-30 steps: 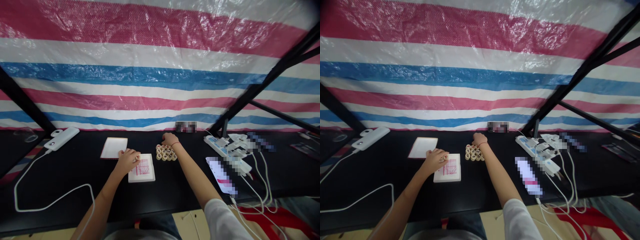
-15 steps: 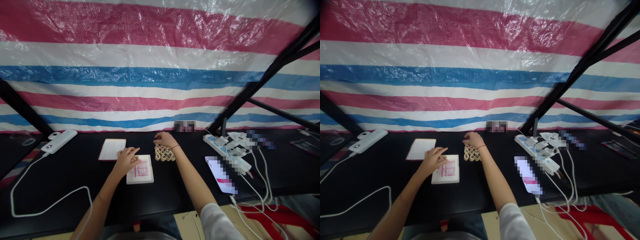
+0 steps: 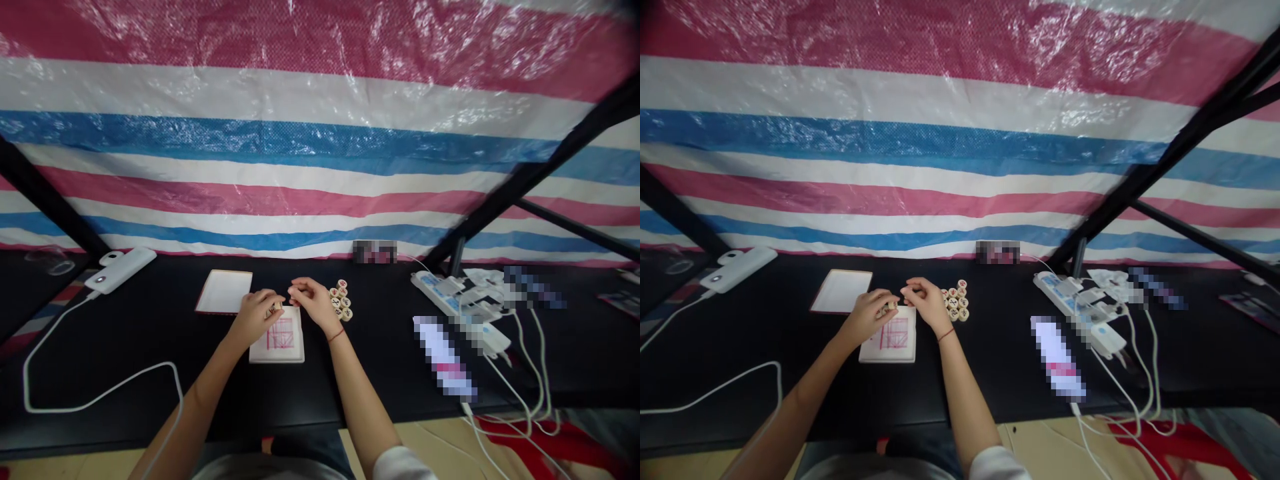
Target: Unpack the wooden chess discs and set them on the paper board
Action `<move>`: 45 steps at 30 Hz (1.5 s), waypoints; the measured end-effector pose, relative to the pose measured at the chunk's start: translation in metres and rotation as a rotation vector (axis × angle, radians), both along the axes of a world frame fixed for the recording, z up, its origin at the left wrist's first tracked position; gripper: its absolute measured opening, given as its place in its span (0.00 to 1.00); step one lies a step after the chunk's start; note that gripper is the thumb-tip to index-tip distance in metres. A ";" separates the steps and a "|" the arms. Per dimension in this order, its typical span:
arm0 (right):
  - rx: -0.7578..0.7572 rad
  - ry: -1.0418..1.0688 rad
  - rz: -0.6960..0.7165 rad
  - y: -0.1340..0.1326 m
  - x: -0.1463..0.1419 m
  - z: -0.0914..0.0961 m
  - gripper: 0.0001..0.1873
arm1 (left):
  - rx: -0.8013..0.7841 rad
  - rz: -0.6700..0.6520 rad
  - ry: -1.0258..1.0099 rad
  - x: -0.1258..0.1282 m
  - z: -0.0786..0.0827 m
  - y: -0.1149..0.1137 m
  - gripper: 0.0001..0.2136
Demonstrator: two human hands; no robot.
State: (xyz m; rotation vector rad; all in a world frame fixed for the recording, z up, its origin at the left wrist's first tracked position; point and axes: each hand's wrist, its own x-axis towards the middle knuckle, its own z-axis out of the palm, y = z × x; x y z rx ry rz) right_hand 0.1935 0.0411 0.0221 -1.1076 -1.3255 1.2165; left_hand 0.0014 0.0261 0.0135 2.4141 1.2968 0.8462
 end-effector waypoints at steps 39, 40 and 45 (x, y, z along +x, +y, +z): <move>-0.110 -1.261 -0.480 0.020 0.063 0.021 0.18 | -0.091 0.091 0.369 0.019 0.003 -0.014 0.13; -0.238 -1.320 -0.443 0.027 0.069 0.024 0.20 | -0.081 0.090 0.362 0.020 0.002 -0.015 0.12; -0.471 -1.387 -0.262 0.054 0.080 0.027 0.17 | -0.047 0.056 0.314 0.017 -0.001 -0.015 0.11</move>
